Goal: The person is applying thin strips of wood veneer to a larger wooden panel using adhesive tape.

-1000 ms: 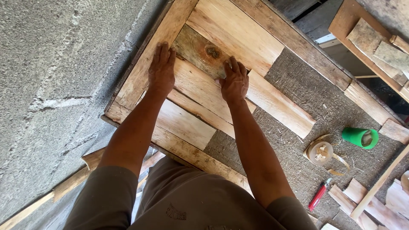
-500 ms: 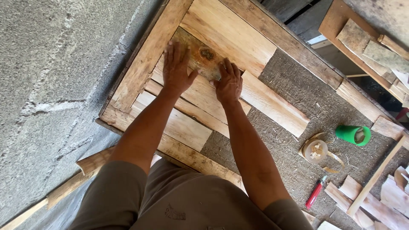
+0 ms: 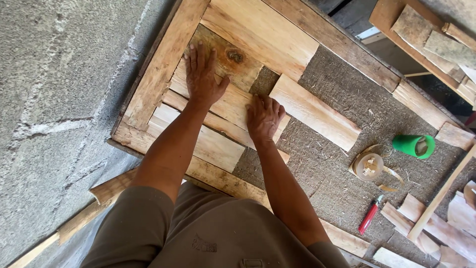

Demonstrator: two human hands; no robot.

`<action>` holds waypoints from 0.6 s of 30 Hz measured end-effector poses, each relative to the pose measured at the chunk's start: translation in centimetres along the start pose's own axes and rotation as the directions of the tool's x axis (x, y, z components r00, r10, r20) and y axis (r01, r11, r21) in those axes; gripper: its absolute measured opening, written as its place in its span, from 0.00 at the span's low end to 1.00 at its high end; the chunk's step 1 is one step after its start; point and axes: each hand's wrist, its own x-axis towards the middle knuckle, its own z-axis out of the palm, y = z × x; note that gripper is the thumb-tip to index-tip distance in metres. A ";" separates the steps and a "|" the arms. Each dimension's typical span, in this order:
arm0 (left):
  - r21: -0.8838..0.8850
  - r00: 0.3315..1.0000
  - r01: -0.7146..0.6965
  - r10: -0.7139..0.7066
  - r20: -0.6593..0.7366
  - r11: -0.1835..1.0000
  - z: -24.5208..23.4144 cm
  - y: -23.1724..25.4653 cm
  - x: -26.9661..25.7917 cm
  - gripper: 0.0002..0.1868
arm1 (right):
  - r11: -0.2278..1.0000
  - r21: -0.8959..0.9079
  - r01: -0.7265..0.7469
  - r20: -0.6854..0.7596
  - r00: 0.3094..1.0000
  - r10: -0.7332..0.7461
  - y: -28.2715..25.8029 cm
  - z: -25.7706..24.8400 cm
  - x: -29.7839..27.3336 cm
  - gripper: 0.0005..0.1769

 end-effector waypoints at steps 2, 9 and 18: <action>0.003 1.000 0.008 -0.008 0.010 1.000 0.1 0.1 -0.2 0.51 | 1.000 0.005 0.004 -0.007 1.000 -0.004 -0.1 -0.3 -0.3 0.23; 0.038 0.997 0.052 -0.054 0.052 0.998 0.6 -0.1 0.3 0.53 | 0.999 -0.008 0.042 -0.009 0.999 -0.042 0.8 0.9 -0.7 0.24; 0.002 0.998 0.023 -0.023 0.059 1.000 -0.3 -0.2 -0.4 0.50 | 1.000 0.006 0.020 -0.012 1.000 -0.020 0.3 0.3 -0.8 0.23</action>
